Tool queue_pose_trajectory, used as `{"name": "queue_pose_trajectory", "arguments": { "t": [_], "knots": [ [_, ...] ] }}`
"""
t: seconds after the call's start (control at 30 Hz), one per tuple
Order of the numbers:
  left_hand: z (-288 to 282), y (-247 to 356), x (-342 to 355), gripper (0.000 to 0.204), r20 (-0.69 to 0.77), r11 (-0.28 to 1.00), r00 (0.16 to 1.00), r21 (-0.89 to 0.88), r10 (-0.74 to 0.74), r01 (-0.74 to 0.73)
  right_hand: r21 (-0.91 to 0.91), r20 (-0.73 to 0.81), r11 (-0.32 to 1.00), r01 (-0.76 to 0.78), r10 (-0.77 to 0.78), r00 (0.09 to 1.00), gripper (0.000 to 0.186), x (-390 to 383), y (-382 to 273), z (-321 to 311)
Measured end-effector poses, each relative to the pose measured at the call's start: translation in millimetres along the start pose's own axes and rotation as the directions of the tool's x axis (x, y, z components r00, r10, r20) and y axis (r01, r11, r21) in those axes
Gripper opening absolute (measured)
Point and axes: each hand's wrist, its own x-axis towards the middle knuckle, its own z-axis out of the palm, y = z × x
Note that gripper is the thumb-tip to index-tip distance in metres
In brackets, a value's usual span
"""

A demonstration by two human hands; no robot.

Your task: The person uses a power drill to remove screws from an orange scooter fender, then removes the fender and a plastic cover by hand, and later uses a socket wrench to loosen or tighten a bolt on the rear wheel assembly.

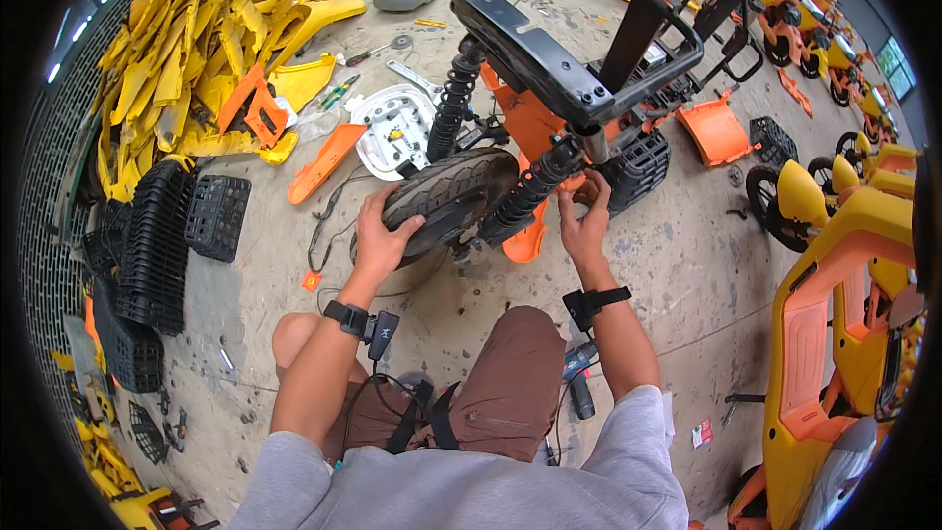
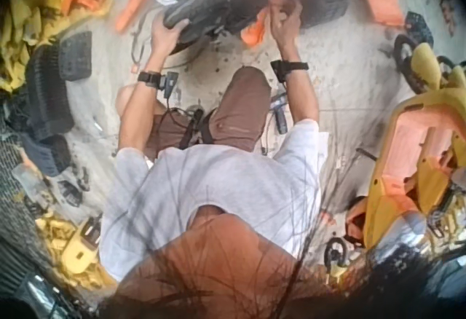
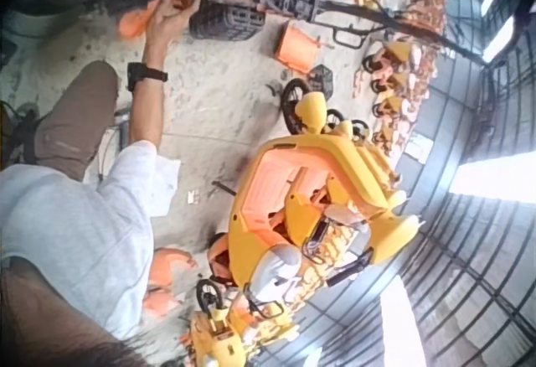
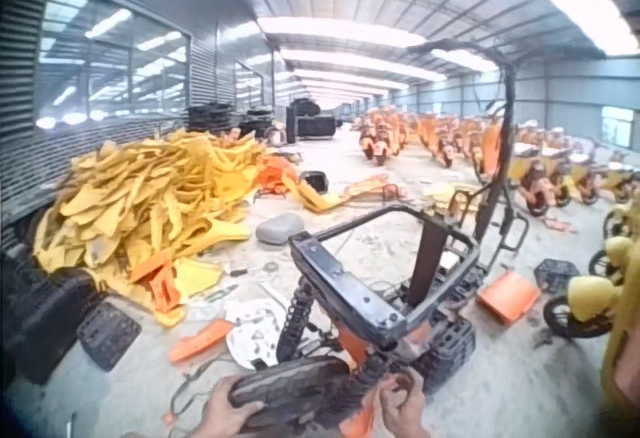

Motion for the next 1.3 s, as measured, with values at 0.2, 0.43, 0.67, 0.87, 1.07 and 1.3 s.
{"name": "queue_pose_trajectory", "arguments": {
  "t": [0.2,0.43,0.67,0.87,1.07,1.3],
  "knots": [
    [1.4,-1.1,-1.4,0.057,0.058,0.999,0.998,-0.007,-0.037,0.038,0.094,0.002,0.995,0.021,-0.021,1.000,0.033,16.1,-18.2,-4.5],
    [4.2,-0.4,-0.9,0.055,0.055,1.000,0.998,-0.004,-0.018,0.018,0.105,-0.045,0.982,-0.158,0.164,0.985,0.030,20.2,-3.7,-11.0],
    [5.3,-5.3,-0.6,0.058,0.079,0.999,0.996,-0.033,-0.039,0.042,0.274,-0.067,0.925,-0.264,0.292,0.954,0.028,18.3,-17.3,4.5],
    [5.5,-4.8,0.0,0.057,0.064,0.999,0.997,0.013,-0.035,0.034,0.350,0.032,0.866,-0.358,0.370,0.928,0.030,32.6,-5.5,22.4],
    [6.5,-3.4,-1.9,0.054,0.018,0.999,0.999,-0.024,-0.036,0.037,0.318,0.272,0.920,-0.228,0.142,0.952,0.025,38.0,-5.2,3.6],
    [4.3,-4.3,-0.7,0.054,0.013,1.000,1.000,-0.025,-0.004,0.005,0.183,0.503,0.924,-0.335,0.205,0.839,0.020,46.0,-3.5,-2.6]
  ]
}}
